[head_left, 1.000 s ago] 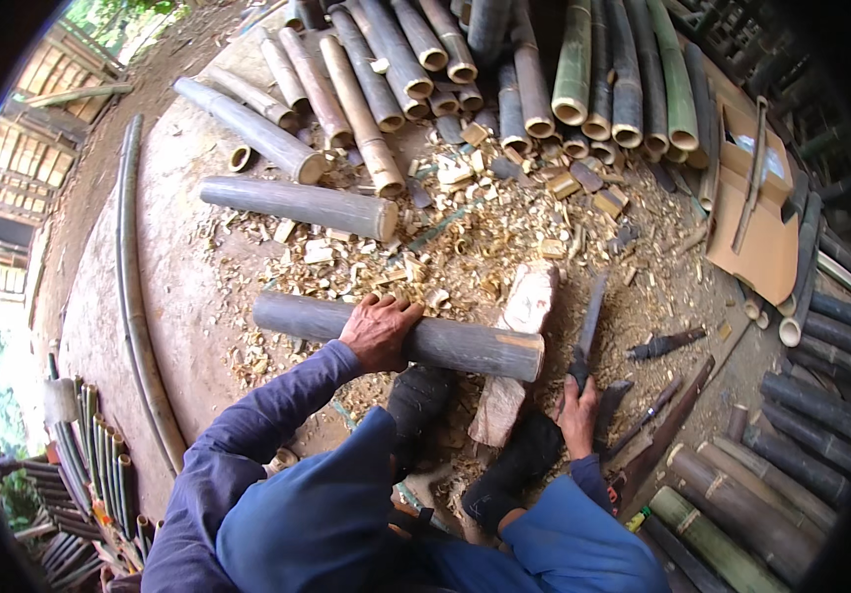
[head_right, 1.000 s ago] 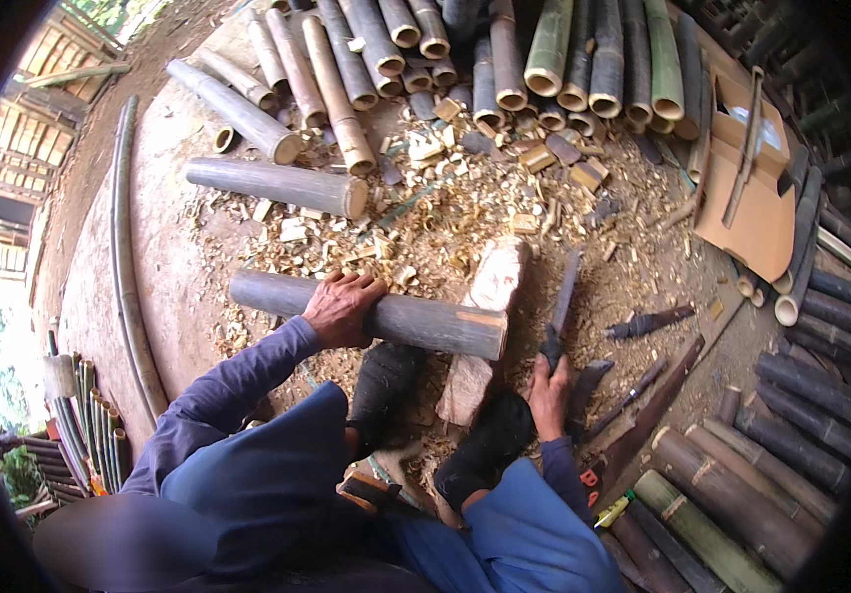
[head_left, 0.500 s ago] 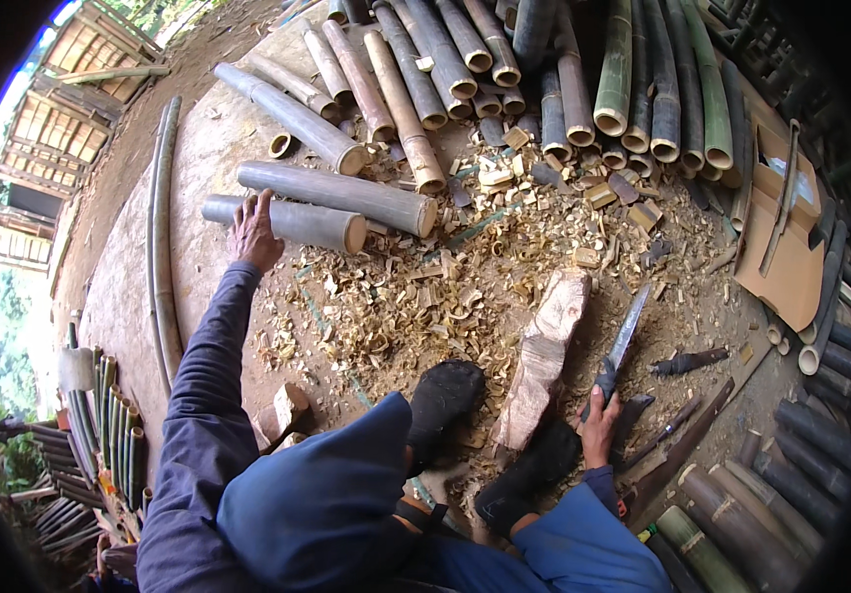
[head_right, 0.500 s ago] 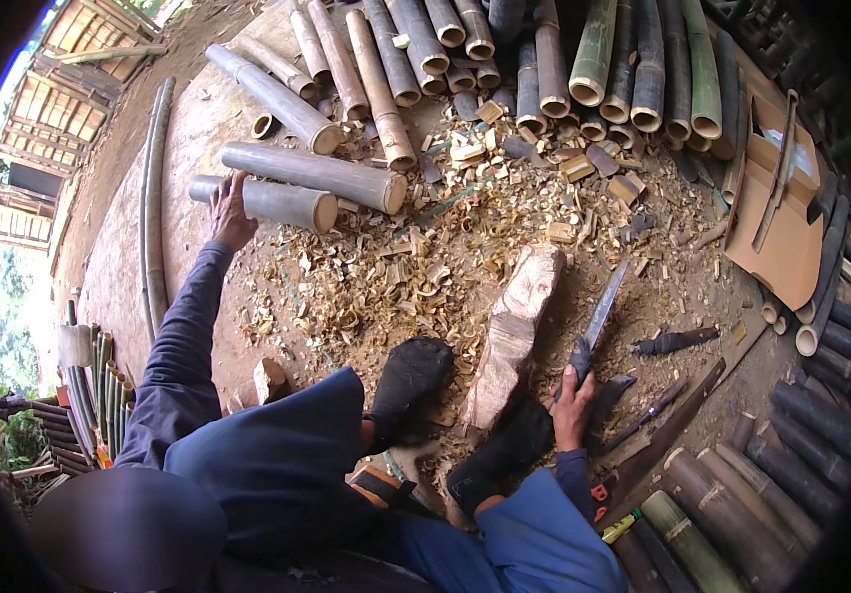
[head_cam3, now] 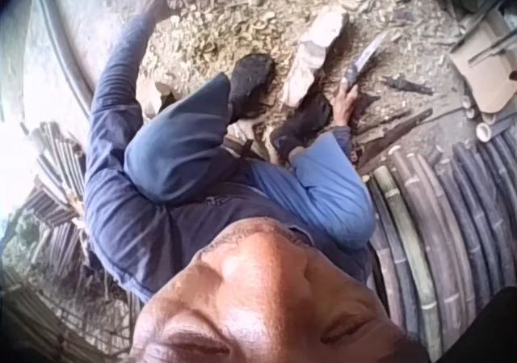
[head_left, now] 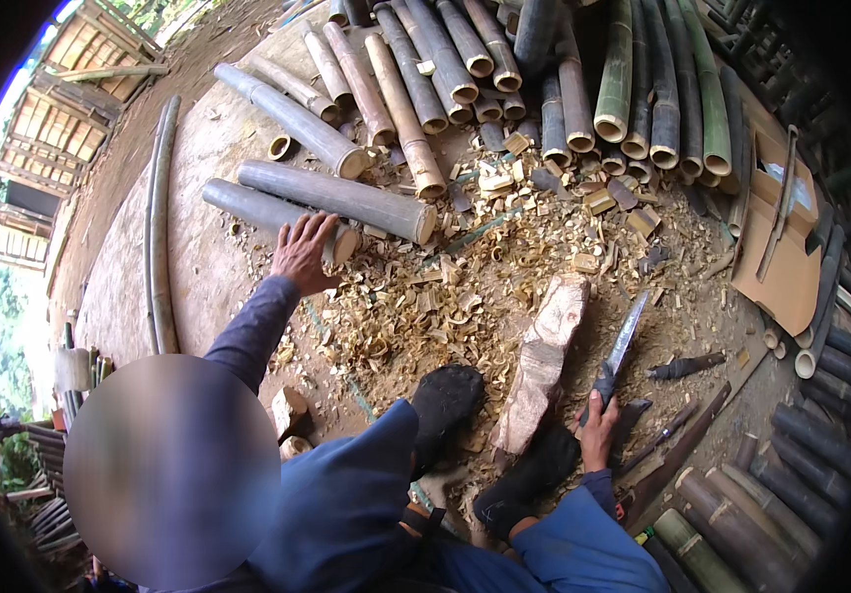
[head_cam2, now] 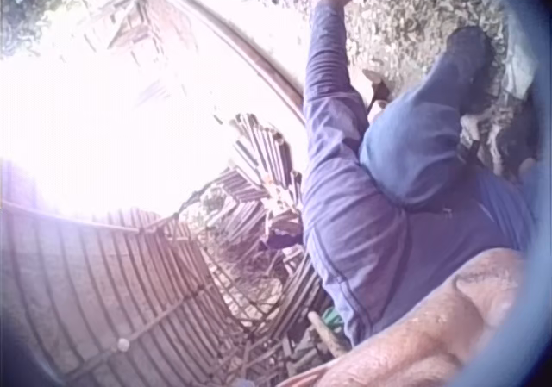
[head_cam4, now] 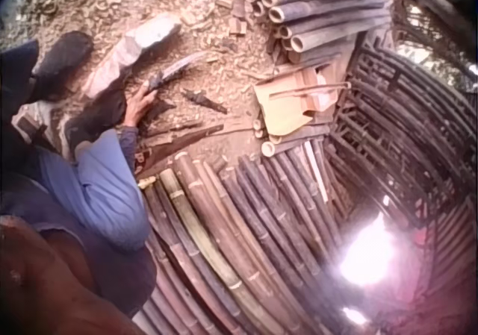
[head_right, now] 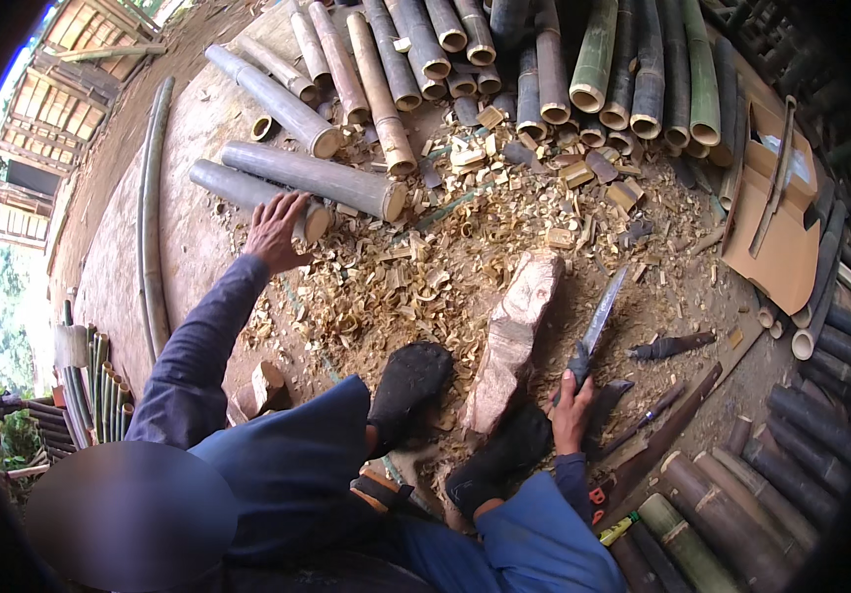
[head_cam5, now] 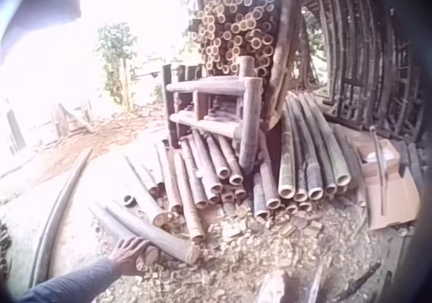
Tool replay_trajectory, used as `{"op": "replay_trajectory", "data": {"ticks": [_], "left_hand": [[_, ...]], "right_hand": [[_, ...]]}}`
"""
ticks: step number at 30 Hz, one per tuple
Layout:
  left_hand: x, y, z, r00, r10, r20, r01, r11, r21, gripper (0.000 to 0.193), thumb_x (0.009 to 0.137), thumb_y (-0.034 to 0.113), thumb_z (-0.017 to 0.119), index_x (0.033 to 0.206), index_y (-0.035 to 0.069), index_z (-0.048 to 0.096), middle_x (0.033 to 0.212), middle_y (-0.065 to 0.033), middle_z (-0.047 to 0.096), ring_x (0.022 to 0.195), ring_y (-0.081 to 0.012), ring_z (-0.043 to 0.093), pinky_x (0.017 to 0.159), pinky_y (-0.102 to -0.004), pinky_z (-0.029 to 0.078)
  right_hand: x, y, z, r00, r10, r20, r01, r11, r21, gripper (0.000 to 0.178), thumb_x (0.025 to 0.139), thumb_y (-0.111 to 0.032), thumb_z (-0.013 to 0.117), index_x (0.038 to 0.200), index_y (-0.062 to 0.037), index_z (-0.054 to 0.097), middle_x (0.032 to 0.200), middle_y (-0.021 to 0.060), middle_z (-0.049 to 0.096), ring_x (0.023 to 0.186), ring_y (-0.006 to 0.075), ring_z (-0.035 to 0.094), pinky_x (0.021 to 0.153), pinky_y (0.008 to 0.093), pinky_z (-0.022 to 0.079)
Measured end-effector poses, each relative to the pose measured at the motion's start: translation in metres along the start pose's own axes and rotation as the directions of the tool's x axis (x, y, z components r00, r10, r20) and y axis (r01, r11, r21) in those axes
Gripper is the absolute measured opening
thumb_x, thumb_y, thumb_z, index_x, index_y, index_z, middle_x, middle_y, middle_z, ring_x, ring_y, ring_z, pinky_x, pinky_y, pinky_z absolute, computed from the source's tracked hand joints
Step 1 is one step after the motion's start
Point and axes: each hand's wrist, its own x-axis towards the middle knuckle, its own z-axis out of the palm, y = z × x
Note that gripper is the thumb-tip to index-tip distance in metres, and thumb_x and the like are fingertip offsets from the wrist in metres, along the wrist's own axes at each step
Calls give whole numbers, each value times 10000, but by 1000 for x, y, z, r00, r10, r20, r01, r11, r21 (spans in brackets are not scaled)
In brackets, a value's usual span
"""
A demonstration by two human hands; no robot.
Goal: The person shaves the outer layer of bamboo stalks using a knife against a wooden block, handling the stalks one at a time and rotating them to reach all sides.
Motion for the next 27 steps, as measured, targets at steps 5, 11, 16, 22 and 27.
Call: {"op": "replay_trajectory", "data": {"ticks": [5,11,16,22,27], "left_hand": [[-16,-47,18,869,-493,-47,456,834,-310,1046,728,498,904,1559,126,388,1540,-187,459,1404,-352,473,1195,-512,384],[-8,-73,43,671,-686,-281,591,724,-355,1016,758,324,903,1590,121,356,1600,-219,393,1469,-370,408,1219,-488,370],[59,-1,0,974,-19,-224,11,999,-36,999,718,-30,766,1602,211,368,1595,-146,449,1531,-390,352,1253,-507,316],[110,-6,24,975,185,-124,-167,976,139,731,685,37,799,1367,157,562,1398,-72,597,1388,-301,499,1168,-494,369],[104,58,-15,875,435,-212,-431,900,70,724,576,160,870,1252,141,611,1332,-96,615,1373,-304,507,1199,-479,329]], "right_hand": [[-3,-2,2,1000,27,-13,-27,1000,7,373,1104,-409,546,1171,-42,536,716,73,564,534,181,560,510,344,482],[-1,-1,3,998,42,38,-42,999,-4,465,1085,-450,571,1229,-9,538,732,78,580,585,184,585,581,347,494],[-2,-3,0,999,25,-30,-25,999,-20,385,1089,-429,565,1140,-48,540,723,68,562,590,173,570,566,340,482],[-9,-25,16,998,55,18,-55,998,14,401,1083,-434,575,1164,-41,556,742,63,566,618,165,586,580,332,483],[-5,-4,-3,999,45,-18,-44,998,37,351,1078,-419,597,1189,-90,542,704,47,557,546,143,566,475,303,453]]}}
